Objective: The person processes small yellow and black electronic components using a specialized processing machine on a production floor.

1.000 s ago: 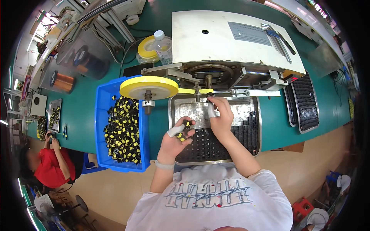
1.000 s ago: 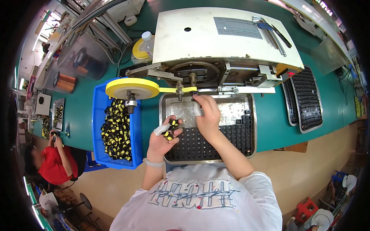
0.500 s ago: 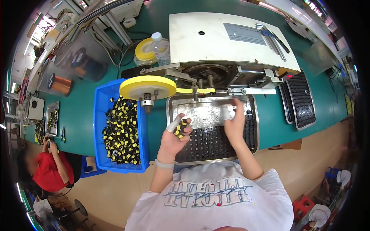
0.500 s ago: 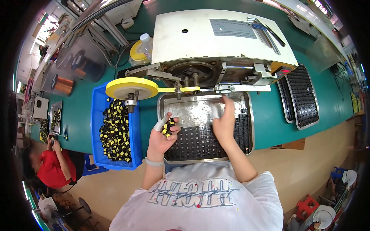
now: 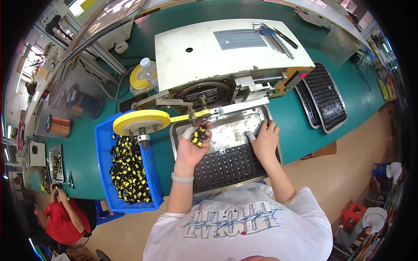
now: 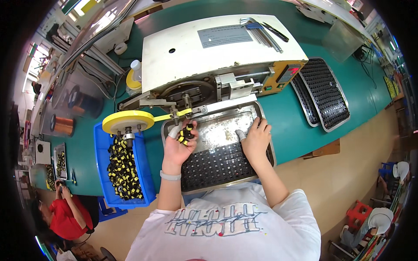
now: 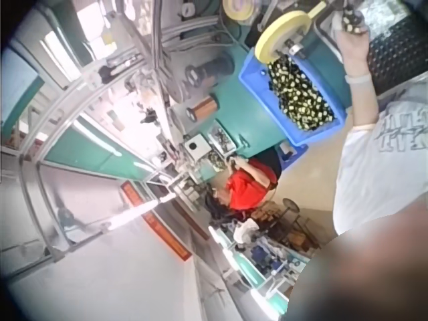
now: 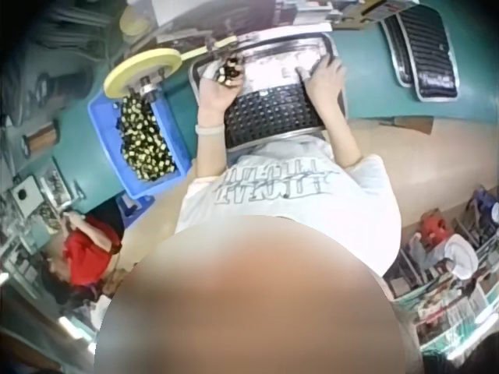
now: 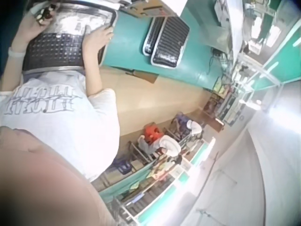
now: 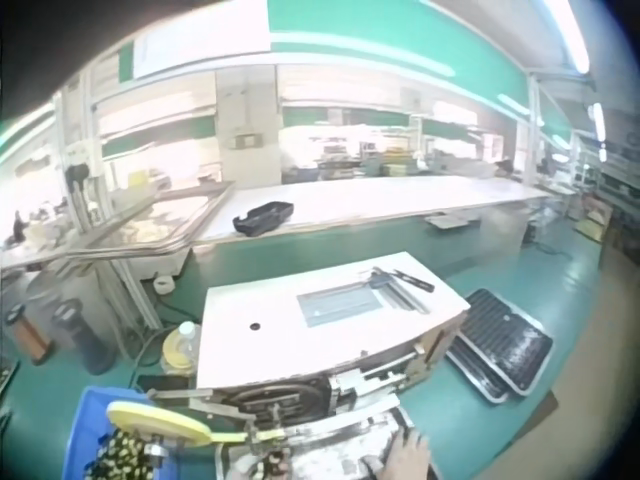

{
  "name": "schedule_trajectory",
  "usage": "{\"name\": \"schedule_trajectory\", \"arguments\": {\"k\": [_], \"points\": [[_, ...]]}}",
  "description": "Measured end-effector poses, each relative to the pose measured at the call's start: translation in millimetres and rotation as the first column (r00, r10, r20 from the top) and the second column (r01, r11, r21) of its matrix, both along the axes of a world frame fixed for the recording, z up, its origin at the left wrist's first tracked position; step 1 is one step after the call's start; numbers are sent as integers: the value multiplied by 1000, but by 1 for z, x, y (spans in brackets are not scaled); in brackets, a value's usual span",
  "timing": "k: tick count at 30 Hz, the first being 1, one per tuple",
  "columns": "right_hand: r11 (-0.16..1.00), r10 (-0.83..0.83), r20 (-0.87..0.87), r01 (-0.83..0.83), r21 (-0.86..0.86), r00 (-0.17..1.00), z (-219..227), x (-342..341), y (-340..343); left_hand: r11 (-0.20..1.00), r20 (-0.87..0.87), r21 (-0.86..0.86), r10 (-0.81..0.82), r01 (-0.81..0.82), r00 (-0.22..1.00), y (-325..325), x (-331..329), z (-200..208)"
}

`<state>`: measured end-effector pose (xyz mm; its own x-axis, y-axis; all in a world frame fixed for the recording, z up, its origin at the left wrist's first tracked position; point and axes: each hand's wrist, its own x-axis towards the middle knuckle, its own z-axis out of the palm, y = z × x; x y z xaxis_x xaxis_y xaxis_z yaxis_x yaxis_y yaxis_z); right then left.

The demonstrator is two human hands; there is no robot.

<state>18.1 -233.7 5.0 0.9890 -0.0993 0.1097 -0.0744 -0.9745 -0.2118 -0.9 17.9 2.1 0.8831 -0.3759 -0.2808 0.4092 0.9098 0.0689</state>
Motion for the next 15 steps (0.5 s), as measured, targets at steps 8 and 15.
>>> {"name": "schedule_trajectory", "arguments": {"k": [8,15], "points": [[997,69,34,-68,-25,997,-9,1,-12,995,9,63,-76,75,997,-12,16,5],[946,320,-8,-319,64,947,-9,7,-23,996,52,4,-85,84,995,-19,23,9]]}}
